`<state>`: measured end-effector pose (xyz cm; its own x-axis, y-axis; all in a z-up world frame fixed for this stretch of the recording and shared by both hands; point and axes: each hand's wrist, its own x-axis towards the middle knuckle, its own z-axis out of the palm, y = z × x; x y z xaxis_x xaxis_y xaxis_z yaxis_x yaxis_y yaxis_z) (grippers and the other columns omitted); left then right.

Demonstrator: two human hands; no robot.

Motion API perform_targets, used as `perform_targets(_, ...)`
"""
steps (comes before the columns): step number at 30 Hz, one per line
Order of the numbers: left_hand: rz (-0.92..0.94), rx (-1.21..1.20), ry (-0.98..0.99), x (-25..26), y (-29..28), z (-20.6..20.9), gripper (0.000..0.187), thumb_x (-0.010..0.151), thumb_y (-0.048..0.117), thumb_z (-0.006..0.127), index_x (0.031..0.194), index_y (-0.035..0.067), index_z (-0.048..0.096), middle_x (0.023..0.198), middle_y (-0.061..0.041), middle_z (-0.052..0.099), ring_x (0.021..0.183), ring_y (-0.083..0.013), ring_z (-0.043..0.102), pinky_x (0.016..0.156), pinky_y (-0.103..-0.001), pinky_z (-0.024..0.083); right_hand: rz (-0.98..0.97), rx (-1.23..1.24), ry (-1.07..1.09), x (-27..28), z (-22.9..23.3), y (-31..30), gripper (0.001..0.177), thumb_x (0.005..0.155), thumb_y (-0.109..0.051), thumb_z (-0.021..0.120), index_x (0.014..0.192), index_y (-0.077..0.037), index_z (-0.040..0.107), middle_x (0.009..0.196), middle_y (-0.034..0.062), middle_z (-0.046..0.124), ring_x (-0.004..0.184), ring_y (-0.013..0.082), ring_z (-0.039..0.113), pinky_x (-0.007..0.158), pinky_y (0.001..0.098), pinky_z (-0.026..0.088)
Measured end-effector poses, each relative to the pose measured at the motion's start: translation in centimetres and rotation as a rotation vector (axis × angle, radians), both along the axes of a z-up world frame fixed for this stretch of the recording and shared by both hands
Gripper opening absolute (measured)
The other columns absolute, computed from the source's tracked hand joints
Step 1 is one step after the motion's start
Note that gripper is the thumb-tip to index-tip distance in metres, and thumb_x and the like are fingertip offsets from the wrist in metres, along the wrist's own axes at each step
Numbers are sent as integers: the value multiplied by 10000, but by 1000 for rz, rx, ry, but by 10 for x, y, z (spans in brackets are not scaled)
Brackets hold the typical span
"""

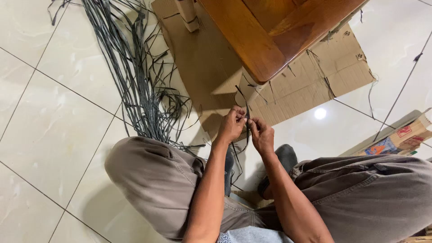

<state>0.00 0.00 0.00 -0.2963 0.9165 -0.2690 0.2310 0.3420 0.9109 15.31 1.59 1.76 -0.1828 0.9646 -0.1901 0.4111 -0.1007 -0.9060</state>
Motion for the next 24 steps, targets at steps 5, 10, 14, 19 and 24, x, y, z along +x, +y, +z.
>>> perform_targets(5, -11, -3, 39, 1, -2, 3, 211, 880, 114, 687, 1085, 102, 636, 881, -144, 759, 824, -350, 751, 713, -451, 588, 10, 27, -45, -1, 3, -2, 126, 993, -257, 714, 972, -155, 785, 714, 69, 738, 705, 197, 712, 705, 373, 555)
perform_targets(10, -15, -14, 50, 3, -5, 7, 218, 886, 131, 678, 1098, 120, 629, 896, -130, 765, 842, -349, 753, 731, -462, 589, 16, 51, -46, 0, 5, -4, 131, 994, -256, 710, 973, -149, 780, 733, 75, 750, 733, 220, 733, 723, 384, 564)
perform_targets(14, -8, 5, 16, 6, -4, 9, 223, 897, 69, 645, 1116, 86, 604, 885, -182, 741, 803, -389, 739, 719, -494, 575, 21, 117, -92, -1, 11, -6, 120, 985, -238, 710, 948, -139, 767, 709, 100, 730, 711, 294, 726, 701, 427, 557)
perform_targets(19, -8, -18, 11, 12, -4, -4, 233, 901, 69, 629, 1129, 99, 591, 903, -168, 744, 788, -344, 749, 741, -471, 586, 8, 131, -156, 0, 8, -8, 119, 985, -255, 693, 923, -180, 760, 702, 71, 724, 719, 269, 728, 707, 420, 560)
perform_targets(24, 138, 106, -336, 16, -1, -46, 251, 917, 37, 597, 1159, 99, 571, 899, -55, 637, 807, -206, 731, 690, -372, 595, -176, -138, -144, 13, -41, -1, 221, 975, -346, 654, 952, -167, 781, 777, 88, 759, 824, 299, 739, 796, 460, 559)
